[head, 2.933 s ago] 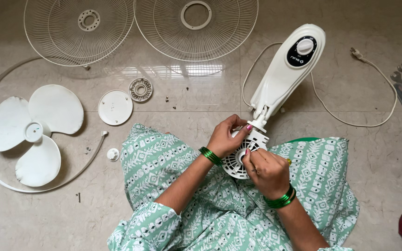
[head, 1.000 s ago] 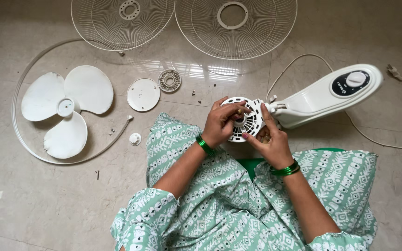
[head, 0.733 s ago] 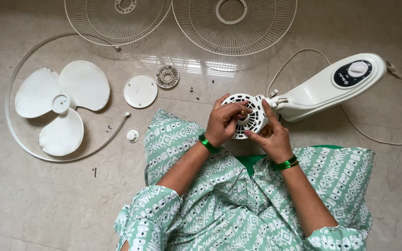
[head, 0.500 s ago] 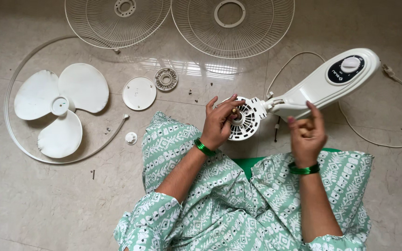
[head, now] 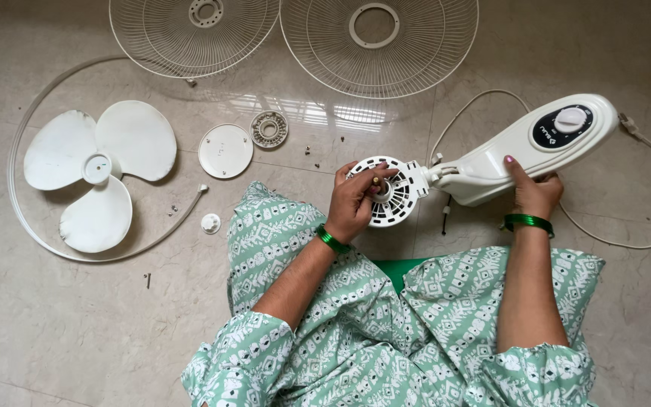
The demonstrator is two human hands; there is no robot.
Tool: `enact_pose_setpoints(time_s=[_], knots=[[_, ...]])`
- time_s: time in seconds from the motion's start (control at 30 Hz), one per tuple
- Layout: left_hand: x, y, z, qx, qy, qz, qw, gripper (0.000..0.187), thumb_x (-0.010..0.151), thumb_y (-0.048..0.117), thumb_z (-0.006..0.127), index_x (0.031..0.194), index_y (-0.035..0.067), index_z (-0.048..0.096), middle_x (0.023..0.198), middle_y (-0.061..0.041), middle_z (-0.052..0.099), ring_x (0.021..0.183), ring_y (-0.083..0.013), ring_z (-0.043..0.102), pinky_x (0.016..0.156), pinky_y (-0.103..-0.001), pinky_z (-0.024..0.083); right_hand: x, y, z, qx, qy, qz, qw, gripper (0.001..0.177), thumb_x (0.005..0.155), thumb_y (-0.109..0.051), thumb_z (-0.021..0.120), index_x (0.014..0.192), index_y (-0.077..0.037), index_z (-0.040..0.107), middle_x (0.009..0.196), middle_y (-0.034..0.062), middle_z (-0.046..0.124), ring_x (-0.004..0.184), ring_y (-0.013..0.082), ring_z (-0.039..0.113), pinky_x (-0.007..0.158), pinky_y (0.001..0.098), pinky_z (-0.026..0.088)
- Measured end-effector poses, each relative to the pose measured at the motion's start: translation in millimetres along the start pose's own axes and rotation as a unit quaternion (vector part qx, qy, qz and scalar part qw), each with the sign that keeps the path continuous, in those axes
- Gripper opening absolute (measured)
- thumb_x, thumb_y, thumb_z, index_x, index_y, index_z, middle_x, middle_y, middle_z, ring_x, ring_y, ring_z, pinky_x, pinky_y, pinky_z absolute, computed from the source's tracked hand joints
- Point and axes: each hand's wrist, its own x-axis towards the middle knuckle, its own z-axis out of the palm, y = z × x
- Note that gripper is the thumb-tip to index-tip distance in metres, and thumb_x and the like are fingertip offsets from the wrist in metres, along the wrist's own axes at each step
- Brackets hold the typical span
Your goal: The person sits on the floor and assembles the central hub of a white electric fan. They use a yellow-handled screwdriver to tighten screws into the hub while holding it steady with their other hand. Disassembled fan parts, including blades and cages, are visible on the floor.
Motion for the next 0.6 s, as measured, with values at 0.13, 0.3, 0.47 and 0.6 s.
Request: enact_pose_setpoints(time_s=[0.13, 0.3, 0.47, 0.6], knots=[[0, -1, 1, -0.008, -0.009, -0.013, 1.0, 0.059, 0.078, -0.015, 0.041, 0.12, 0.012, 0.073, 0.093, -0.003, 0.073, 0.114, -0.0164, 0.072, 0.12, -0.044, 0.029, -10, -18, 11, 0.173, -0.004, 0.078, 0.982, 0.059, 0.076, -0.001, 0.091, 0.128, -0.005, 0.063, 0.11, 0.0041, 0.074, 0.083, 0.0123, 0.071, 0.056, 0.0224, 0.051], [2, -1, 2, -0.035, -0.023, -0.001, 0.999, 0.057, 0.078, -0.016, 0.04, 0.117, 0.011, 0.072, 0.106, -0.004, 0.076, 0.132, -0.0181, 0.066, 0.119, -0.043, 0.029, -10, -29, 8, 0.213, 0.016, 0.068, 0.975, 0.058, 0.08, 0.0, 0.093, 0.129, -0.009, 0.063, 0.107, 0.0043, 0.074, 0.076, 0.0116, 0.067, 0.046, 0.0215, 0.042], [5, 4, 3, -0.023, -0.049, -0.004, 0.999, 0.041, 0.088, -0.013, 0.046, 0.113, 0.01, 0.069, 0.107, -0.004, 0.074, 0.138, -0.0196, 0.063, 0.118, -0.043, 0.029, 0, -18, 10, 0.224, 0.004, 0.092, 0.97, 0.061, 0.077, -0.002, 0.093, 0.13, -0.013, 0.063, 0.106, 0.0014, 0.073, 0.075, 0.0103, 0.066, 0.045, 0.0209, 0.039], [6, 4, 4, -0.016, -0.054, -0.004, 0.998, 0.027, 0.086, -0.012, 0.046, 0.098, 0.007, 0.061, 0.124, -0.005, 0.075, 0.137, -0.0214, 0.061, 0.118, -0.045, 0.027, 7, -6, 13, 0.222, 0.001, 0.113, 0.968, 0.067, 0.075, -0.003, 0.093, 0.131, -0.015, 0.06, 0.106, 0.0002, 0.072, 0.077, 0.0101, 0.066, 0.046, 0.0208, 0.041]])
